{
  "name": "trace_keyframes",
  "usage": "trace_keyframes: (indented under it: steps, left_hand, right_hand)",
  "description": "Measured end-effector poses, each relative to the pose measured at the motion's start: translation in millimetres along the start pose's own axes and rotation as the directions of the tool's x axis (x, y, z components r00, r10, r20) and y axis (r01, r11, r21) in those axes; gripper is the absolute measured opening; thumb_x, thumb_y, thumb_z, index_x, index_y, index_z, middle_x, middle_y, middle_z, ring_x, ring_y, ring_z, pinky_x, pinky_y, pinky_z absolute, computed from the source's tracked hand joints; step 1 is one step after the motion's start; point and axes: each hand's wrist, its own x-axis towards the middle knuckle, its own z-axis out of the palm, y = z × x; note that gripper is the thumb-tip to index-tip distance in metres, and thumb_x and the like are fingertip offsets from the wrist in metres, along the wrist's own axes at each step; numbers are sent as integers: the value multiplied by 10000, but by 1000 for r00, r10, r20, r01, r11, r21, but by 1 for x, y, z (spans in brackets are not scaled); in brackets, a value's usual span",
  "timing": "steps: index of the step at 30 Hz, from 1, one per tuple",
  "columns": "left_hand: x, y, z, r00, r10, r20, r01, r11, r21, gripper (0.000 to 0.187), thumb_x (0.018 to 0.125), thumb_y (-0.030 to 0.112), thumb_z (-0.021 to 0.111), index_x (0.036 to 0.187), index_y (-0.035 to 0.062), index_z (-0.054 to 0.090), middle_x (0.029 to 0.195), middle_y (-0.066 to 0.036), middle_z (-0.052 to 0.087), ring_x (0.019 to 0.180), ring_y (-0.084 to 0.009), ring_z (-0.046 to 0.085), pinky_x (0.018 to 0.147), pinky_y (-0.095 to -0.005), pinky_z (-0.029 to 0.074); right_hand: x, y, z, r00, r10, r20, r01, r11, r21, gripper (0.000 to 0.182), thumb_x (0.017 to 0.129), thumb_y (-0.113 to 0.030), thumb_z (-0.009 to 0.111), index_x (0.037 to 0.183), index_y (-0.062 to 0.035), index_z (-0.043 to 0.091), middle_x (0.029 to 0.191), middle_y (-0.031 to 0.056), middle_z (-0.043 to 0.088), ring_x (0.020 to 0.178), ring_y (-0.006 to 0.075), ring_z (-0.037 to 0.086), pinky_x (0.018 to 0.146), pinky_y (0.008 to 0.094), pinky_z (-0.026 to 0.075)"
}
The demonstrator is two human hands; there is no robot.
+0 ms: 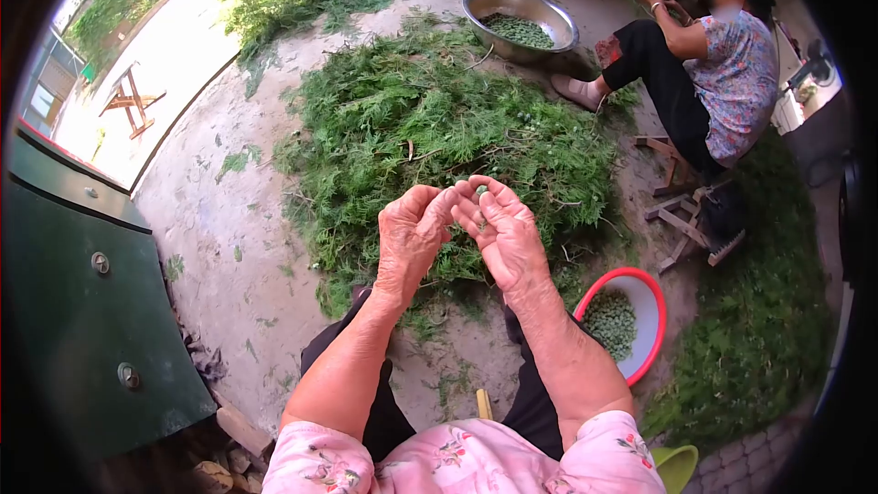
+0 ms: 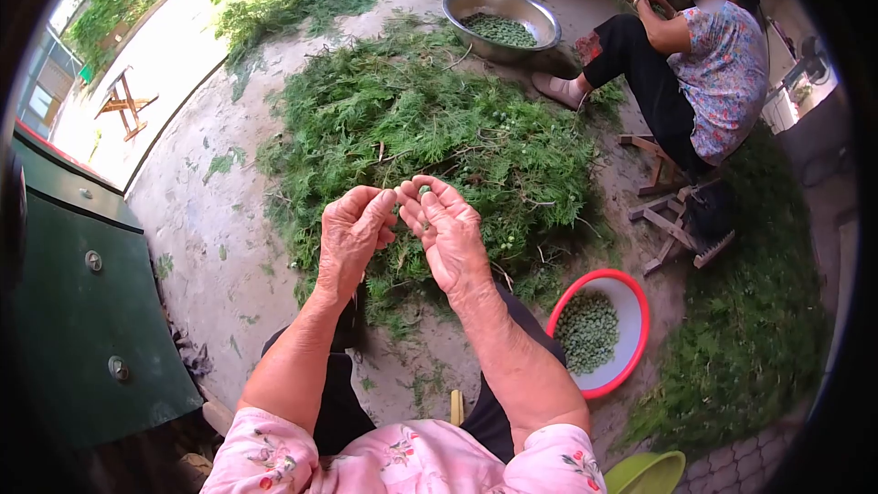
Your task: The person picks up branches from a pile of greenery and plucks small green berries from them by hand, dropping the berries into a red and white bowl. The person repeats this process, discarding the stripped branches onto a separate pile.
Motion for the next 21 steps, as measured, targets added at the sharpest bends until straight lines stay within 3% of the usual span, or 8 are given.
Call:
trace_keyframes:
  steps: [5, 10, 12, 15, 16, 18, 20, 21]
  left_hand:
    - [-2, -4, 2, 935, -178, 308, 199, 979, -38, 282, 831, 308, 630, 764, 34, 629, 608, 4, 576, 501, -49, 514, 448, -176, 393]
    - [-2, -4, 7, 943, -114, 313, 161, 978, -131, 185, 811, 203, 648, 760, 28, 622, 613, -2, 578, 516, -56, 511, 446, -186, 381]
    - [-1, -4, 3, 910, -154, 384, 189, 981, -53, 163, 811, 176, 638, 763, 22, 611, 614, -10, 580, 518, -58, 505, 445, -195, 381]
    - [2, -1, -6, 904, -241, 354, 221, 970, 98, 145, 807, 158, 636, 762, 25, 603, 614, -19, 580, 502, -65, 504, 440, -202, 381]
    - [4, 1, -13, 929, -246, 277, 262, 965, -22, 138, 801, 148, 640, 761, 21, 604, 614, -27, 579, 487, -78, 511, 438, -212, 390]
    - [13, -2, -31, 992, -89, -89, 54, 940, -338, 134, 822, 154, 634, 818, 23, 606, 642, -36, 597, 500, -83, 544, 461, -192, 436]
    - [28, -11, -67, 892, -29, -451, -249, 801, -544, 130, 854, 96, 580, 954, 20, 544, 767, -70, 608, 606, -119, 587, 508, -185, 481]
    - [38, -17, -90, 834, -127, -538, -279, 744, -608, 165, 864, 97, 560, 1000, 17, 510, 826, -83, 601, 657, -137, 596, 530, -197, 492]
  right_hand:
    - [3, 3, 1, 994, -94, 54, 97, 994, -56, 213, 912, -107, 479, 1099, -9, 501, 1068, 104, 581, 1048, 202, 551, 887, 303, 464]
    - [0, 2, 2, 999, -45, 8, 44, 999, 28, 211, 917, -101, 462, 1100, 1, 483, 1065, 121, 567, 1073, 230, 538, 892, 329, 468]
    - [2, 0, -5, 998, -56, -17, 57, 998, 40, 205, 917, -99, 461, 1094, 2, 481, 1052, 126, 567, 1064, 242, 543, 885, 340, 473]
    - [2, -9, -15, 994, -49, -102, 52, 998, 27, 191, 916, -91, 459, 1080, 7, 476, 1023, 139, 567, 1029, 261, 559, 868, 362, 486]
    - [1, -12, -18, 986, -31, -162, 32, 999, 5, 184, 915, -86, 458, 1072, 10, 474, 1007, 146, 566, 1003, 269, 571, 856, 373, 493]
    - [-3, -25, -30, 981, -51, -189, 58, 998, 32, 157, 892, -41, 469, 1036, 20, 473, 947, 147, 564, 891, 265, 600, 807, 385, 516]
    - [-7, -46, -58, 981, -46, -187, 60, 996, 70, 197, 848, 6, 480, 1044, 16, 487, 956, 147, 558, 919, 274, 577, 838, 394, 493]
    - [-11, -60, -65, 979, -67, -192, 90, 989, 116, 209, 802, 39, 484, 1008, 6, 483, 918, 133, 563, 852, 261, 594, 782, 382, 515]
